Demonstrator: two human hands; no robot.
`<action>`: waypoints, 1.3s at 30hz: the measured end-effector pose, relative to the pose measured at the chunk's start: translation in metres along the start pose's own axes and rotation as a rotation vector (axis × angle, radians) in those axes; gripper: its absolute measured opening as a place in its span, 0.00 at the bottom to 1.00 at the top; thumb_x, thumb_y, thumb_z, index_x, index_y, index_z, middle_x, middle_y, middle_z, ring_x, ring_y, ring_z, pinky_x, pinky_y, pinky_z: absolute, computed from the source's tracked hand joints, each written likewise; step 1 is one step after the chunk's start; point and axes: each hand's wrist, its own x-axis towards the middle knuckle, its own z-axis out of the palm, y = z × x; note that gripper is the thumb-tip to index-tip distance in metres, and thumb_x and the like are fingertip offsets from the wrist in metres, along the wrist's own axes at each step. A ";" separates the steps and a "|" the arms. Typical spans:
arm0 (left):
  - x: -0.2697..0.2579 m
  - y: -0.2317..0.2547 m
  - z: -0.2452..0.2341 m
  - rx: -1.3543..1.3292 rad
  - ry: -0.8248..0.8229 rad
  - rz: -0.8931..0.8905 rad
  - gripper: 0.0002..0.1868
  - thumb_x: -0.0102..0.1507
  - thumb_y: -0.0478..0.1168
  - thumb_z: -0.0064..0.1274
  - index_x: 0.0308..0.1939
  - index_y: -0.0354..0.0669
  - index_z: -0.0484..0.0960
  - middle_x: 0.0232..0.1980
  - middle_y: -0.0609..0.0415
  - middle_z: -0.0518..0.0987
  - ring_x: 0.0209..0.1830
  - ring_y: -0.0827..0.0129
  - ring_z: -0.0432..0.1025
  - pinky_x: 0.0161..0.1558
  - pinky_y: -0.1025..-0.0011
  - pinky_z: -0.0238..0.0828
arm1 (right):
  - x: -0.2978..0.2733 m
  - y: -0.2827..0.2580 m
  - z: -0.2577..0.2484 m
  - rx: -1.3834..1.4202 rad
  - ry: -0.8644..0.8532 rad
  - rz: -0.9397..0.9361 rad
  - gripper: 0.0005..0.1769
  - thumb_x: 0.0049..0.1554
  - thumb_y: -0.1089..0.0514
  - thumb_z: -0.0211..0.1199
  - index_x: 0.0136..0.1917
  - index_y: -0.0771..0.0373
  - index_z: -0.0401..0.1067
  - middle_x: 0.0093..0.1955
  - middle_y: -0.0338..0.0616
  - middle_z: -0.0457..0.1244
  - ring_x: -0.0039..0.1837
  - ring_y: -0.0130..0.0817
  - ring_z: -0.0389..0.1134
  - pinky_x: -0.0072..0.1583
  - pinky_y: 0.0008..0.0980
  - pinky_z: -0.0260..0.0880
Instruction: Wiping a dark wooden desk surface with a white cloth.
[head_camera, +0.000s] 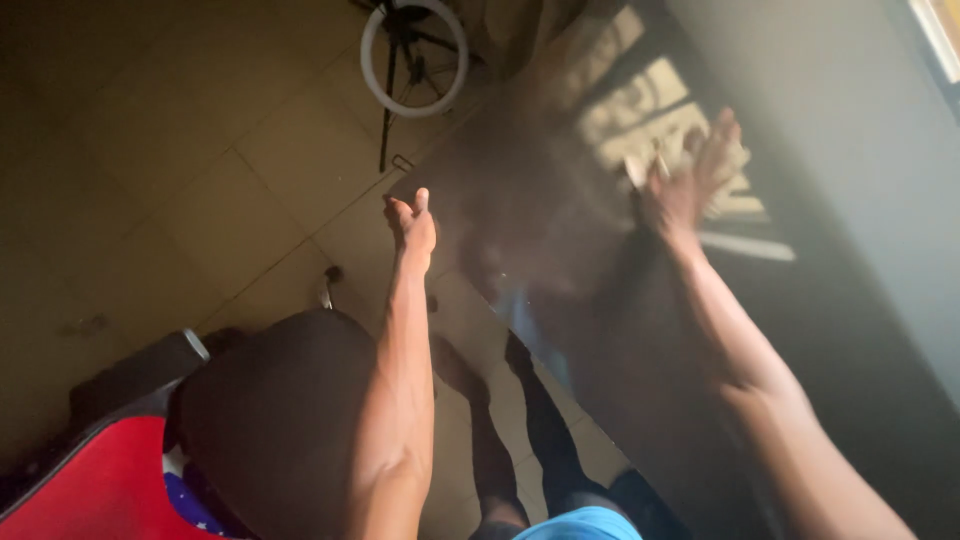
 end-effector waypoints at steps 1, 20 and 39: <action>0.000 0.001 -0.004 -0.003 0.006 0.001 0.49 0.71 0.63 0.36 0.80 0.33 0.34 0.84 0.37 0.31 0.85 0.51 0.27 0.80 0.53 0.27 | 0.011 -0.006 0.032 0.004 0.002 -0.005 0.28 0.72 0.44 0.60 0.80 0.55 0.66 0.90 0.62 0.34 0.89 0.58 0.31 0.81 0.65 0.32; -0.008 -0.063 -0.009 -0.379 0.109 0.210 0.25 0.77 0.42 0.39 0.77 0.37 0.62 0.70 0.45 0.70 0.66 0.63 0.67 0.65 0.64 0.64 | -0.151 -0.179 0.006 0.153 -0.390 -0.837 0.55 0.49 0.42 0.70 0.84 0.52 0.51 0.89 0.42 0.33 0.88 0.39 0.34 0.81 0.59 0.38; -0.041 -0.039 -0.056 -0.325 -0.083 0.365 0.31 0.74 0.57 0.43 0.65 0.32 0.79 0.70 0.38 0.79 0.71 0.54 0.71 0.72 0.63 0.64 | -0.137 -0.232 -0.026 0.211 -0.572 -0.546 0.52 0.48 0.55 0.63 0.81 0.68 0.45 0.85 0.46 0.30 0.85 0.44 0.32 0.75 0.73 0.44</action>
